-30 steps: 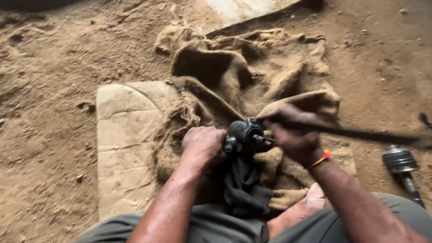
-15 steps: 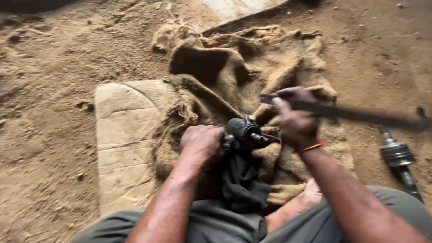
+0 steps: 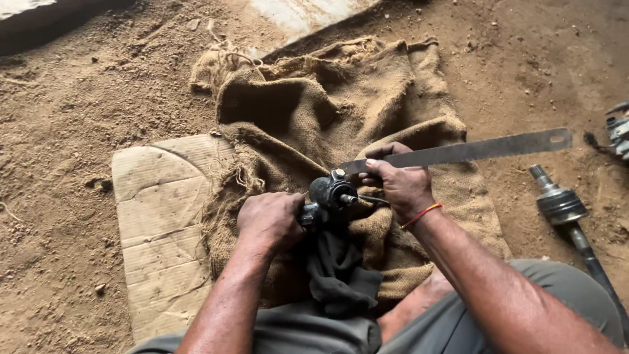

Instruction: The person sits on the ground and uses a metal file to scrape and clean the surface of a mechanical part. They repeatedly wipe the part with a dark cloth to remove debris and inspect the cleaned areas.

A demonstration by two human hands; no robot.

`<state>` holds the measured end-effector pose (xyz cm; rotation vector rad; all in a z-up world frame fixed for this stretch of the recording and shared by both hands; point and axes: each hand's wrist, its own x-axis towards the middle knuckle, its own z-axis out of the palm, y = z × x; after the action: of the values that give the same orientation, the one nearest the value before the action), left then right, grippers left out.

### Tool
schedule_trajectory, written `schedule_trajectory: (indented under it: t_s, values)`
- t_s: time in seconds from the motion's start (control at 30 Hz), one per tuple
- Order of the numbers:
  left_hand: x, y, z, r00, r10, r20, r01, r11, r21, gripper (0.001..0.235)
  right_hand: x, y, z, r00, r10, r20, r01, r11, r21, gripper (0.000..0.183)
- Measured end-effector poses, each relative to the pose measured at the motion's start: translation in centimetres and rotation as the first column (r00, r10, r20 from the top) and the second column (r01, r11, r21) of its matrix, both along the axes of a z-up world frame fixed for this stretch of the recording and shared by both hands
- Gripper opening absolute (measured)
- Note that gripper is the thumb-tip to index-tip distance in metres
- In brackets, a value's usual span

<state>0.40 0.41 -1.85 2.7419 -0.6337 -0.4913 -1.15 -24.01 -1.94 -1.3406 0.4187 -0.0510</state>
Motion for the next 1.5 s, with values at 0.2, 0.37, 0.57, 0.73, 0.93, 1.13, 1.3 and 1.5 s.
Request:
schedule_trajectory:
  t_s: [0.2,0.37,0.57,0.73,0.93,1.13,1.3,1.5]
  values:
    - [-0.4,0.2,-1.9,0.989,-0.051,0.140,0.042,0.997,0.068,0.015,0.3,0.3,0.5,1.000,-0.006,-0.005,0.006,0.998,0.058,0.013]
    - [0.8,1.1,-2.2,0.961,0.098,0.257,-0.078,0.993,-0.087,0.035,1.4,1.5,0.0,0.993,0.067,0.101,-0.064,0.997,-0.037,0.015]
    - [1.5,0.6,-3.0,0.933,0.121,0.339,-0.105,0.992,-0.066,0.025,3.5,1.3,-0.4,0.990,0.077,0.120,-0.071,0.996,-0.052,0.011]
    - [1.3,0.1,-2.8,0.951,0.134,0.279,-0.109,0.989,-0.101,0.034,3.5,-0.5,-1.6,0.999,0.034,0.020,-0.034,0.999,-0.018,0.013]
    - [0.2,-0.4,-2.5,0.948,0.143,0.284,-0.126,0.989,-0.076,0.026,2.9,0.0,-0.3,0.998,0.048,-0.050,-0.046,0.998,0.045,0.011]
    - [0.2,-0.7,-2.6,0.935,0.136,0.327,-0.115,0.990,-0.084,0.033,2.8,0.9,0.2,0.998,0.047,-0.035,-0.055,0.962,-0.268,0.010]
    - [0.3,-1.0,-2.3,0.912,0.117,0.394,-0.098,0.993,-0.068,0.030,3.3,1.4,-2.1,0.993,-0.110,-0.028,0.113,0.987,0.118,0.009]
    - [0.1,-0.9,-2.6,0.936,0.127,0.327,-0.136,0.991,0.005,0.025,3.5,0.0,-1.7,0.986,-0.164,-0.002,0.160,0.956,0.248,0.008]
